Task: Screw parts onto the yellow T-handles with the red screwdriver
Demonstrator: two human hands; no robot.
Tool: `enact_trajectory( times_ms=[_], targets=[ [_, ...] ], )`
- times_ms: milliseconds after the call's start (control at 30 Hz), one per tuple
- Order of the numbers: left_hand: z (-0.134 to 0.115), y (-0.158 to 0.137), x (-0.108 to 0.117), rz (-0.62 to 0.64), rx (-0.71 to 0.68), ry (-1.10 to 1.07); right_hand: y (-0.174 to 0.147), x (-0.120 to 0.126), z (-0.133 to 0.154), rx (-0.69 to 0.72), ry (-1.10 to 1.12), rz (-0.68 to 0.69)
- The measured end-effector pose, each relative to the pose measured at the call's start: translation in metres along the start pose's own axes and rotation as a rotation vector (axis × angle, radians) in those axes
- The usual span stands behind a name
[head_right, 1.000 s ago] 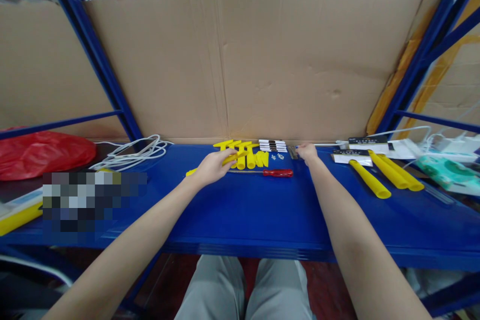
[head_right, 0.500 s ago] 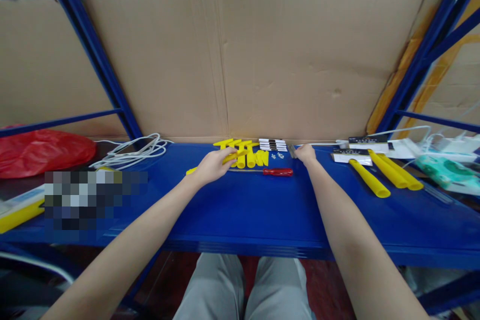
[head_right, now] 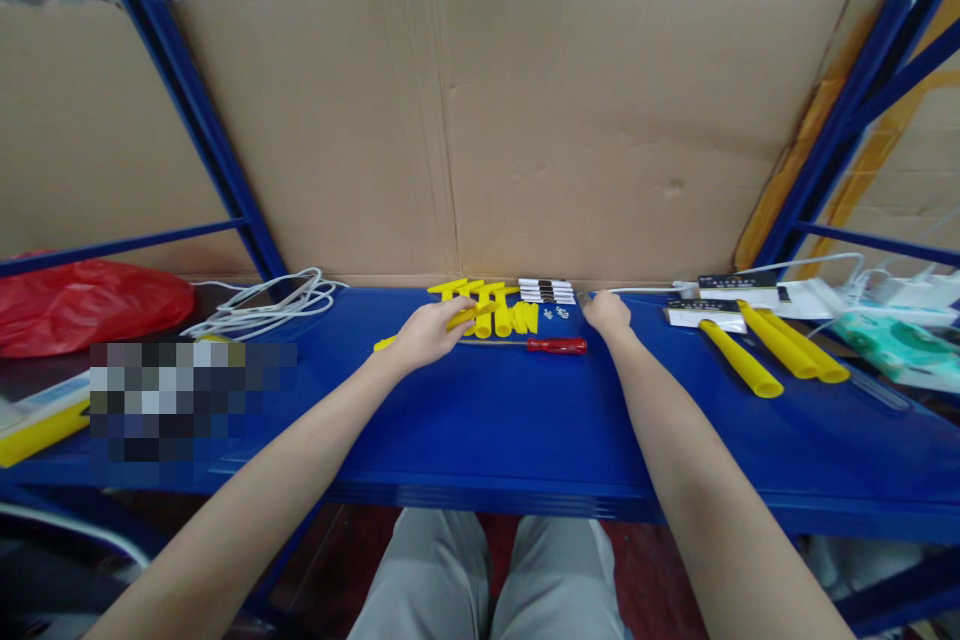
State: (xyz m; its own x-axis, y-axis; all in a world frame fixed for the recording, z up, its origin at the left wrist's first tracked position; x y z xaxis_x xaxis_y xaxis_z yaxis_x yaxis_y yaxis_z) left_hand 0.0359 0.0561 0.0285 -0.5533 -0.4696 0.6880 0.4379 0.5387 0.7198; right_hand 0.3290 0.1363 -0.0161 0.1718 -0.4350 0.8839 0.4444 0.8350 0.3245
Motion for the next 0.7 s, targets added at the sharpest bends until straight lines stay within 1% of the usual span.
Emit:
enact_trajectory(
  times_ms=[133,300,467,600,700],
  targets=[
    [-0.001,0.0,-0.001,0.008,0.003,0.009,0.003,-0.001,-0.003,-0.036,0.021,-0.009],
    [-0.001,0.0,0.0,0.02,0.009,0.016,0.009,-0.003,-0.011,-0.13,0.125,-0.045],
    [-0.002,0.0,0.0,0.04,0.028,0.017,0.008,-0.003,-0.012,-0.171,0.143,-0.019],
    [-0.003,0.0,0.0,0.046,0.033,0.02,0.003,-0.004,-0.009,-0.16,0.121,0.012],
    [-0.003,0.0,0.0,0.04,0.025,0.021,0.001,-0.004,-0.005,-0.106,0.087,0.003]
  ],
)
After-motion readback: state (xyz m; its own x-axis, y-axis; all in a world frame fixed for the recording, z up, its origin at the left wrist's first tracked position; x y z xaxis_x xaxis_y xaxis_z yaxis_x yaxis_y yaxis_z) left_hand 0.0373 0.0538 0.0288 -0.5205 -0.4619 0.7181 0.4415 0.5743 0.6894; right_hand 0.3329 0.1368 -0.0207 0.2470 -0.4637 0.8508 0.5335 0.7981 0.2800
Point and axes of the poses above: each hand's wrist, its own y-axis towards the middle knuckle, its own x-axis out of the back of the hand, z = x × y, the point moved 8 cm from there along y, towards the middle knuckle, and after that the axes turned 9 degrees about -z, right-handed, at the moved point
